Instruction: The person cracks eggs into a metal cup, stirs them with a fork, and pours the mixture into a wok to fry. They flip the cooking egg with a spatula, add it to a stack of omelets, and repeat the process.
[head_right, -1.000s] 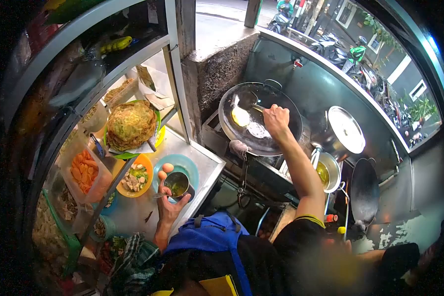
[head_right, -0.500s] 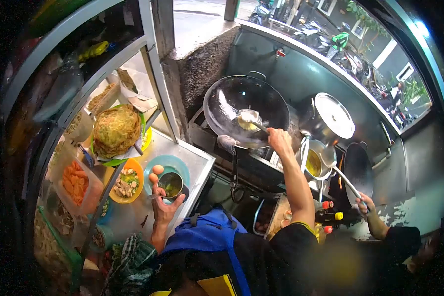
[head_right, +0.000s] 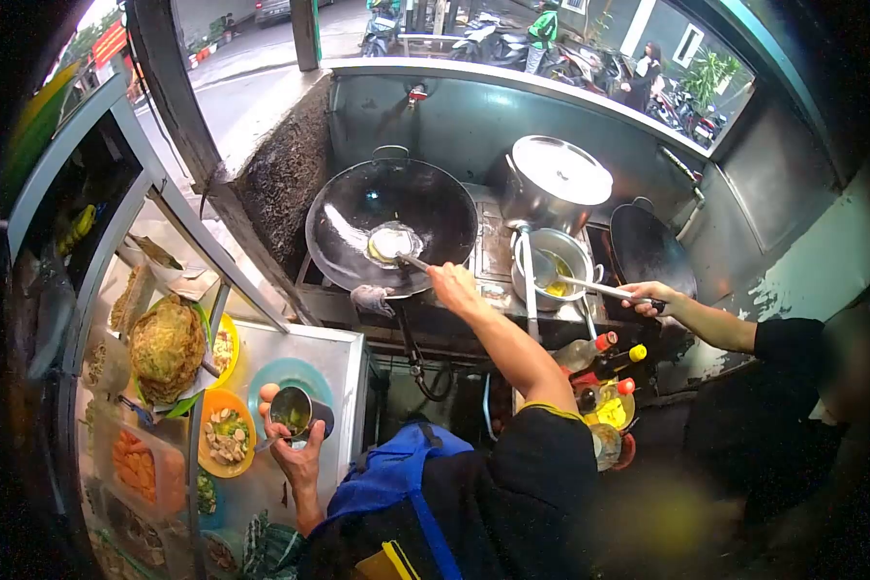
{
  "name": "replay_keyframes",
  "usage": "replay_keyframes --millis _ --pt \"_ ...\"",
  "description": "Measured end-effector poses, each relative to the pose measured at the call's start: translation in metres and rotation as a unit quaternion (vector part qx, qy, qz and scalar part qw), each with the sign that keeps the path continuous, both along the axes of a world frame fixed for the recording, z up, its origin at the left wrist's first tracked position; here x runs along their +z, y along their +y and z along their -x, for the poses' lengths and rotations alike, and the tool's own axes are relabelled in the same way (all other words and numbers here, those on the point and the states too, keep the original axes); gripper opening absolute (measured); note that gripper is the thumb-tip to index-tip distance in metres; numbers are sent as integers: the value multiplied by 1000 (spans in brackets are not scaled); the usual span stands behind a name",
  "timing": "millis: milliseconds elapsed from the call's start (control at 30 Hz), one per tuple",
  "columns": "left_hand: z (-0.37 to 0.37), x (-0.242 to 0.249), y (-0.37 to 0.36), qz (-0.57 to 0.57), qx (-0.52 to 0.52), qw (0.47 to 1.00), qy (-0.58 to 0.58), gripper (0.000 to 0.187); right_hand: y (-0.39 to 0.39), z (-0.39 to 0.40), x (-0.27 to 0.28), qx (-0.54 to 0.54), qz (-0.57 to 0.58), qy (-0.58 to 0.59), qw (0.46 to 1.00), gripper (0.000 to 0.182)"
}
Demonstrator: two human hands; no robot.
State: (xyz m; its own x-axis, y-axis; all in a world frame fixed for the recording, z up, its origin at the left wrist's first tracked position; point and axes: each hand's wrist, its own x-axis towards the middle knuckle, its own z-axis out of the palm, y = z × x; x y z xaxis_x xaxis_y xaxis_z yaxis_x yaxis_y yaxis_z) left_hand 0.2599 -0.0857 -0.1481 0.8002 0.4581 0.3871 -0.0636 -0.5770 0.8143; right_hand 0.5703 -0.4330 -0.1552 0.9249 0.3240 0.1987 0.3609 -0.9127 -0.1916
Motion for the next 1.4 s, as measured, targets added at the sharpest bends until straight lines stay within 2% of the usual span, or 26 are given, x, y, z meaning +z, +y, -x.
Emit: replay_keyframes --millis 33,100,200,233,300,433,500,567,600,633,700,767,800,1033,1067,1167,1200,1233,1267,1333,1367,1400 --pt "0 9 -2 -11 -1 1000 -9 94 -4 -7 3 -6 -12 13 1000 31" --pt "-1 15 0 -25 -2 1000 -19 95 -8 -6 4 26 -50 -46 997 31" --pt "0 16 -2 -42 12 999 -23 94 -4 4 5 5 -39 -73 997 28" --pt "1 19 -4 -33 13 999 -17 94 -2 7 7 5 -39 -71 997 28" --pt "1 20 -3 -26 13 1000 -11 93 3 14 14 -8 2 10 1000 25" --pt "4 16 -4 -21 11 1000 1 90 8 28 3 6 22 -44 999 19" --pt "4 7 -1 -12 12 1000 20 90 8 28 -3 9 -3 -44 999 15" --pt "4 -11 6 -89 3 996 -5 90 3 16 -8 -1 -17 -35 999 18" --pt "5 2 1 -92 1 996 23 85 -2 4 5 6 -33 17 999 22" --pt "5 16 -7 -33 12 999 31 83 -10 -8 20 13 -50 67 996 28" --pt "3 5 -2 2 -10 1000 -24 88 -15 -12 39 -25 -88 98 991 37" --pt "-1 7 0 -14 -11 999 -42 93 -13 -8 44 -33 -93 58 993 38" --pt "0 9 -1 -28 -21 998 -57 98 -4 1 63 -51 -70 70 994 36" --pt "8 11 -5 -28 7 1000 10 104 2 8 29 19 -5 -27 999 26" --pt "9 12 -5 -28 10 999 12 104 7 4 27 -21 56 70 996 37" --pt "11 16 -8 -49 13 998 33 104 14 15 38 -6 63 76 995 36" --pt "11 16 -8 -33 11 999 38 103 5 -5 20 3 47 59 997 34" --pt "11 16 -9 -17 8 999 44 102 4 -15 42 -26 62 106 992 33" --pt "10 16 -9 -19 10 999 43 102 -4 -29 53 -25 53 104 993 33" --pt "8 18 -8 -80 0 996 -35 75 -19 -51 71 -23 53 93 994 34" --pt "9 18 -7 -82 3 996 -37 75 -21 -59 79 -23 63 82 994 34" --pt "10 19 -8 -48 9 999 -5 77 -10 -55 111 -34 144 117 982 40"
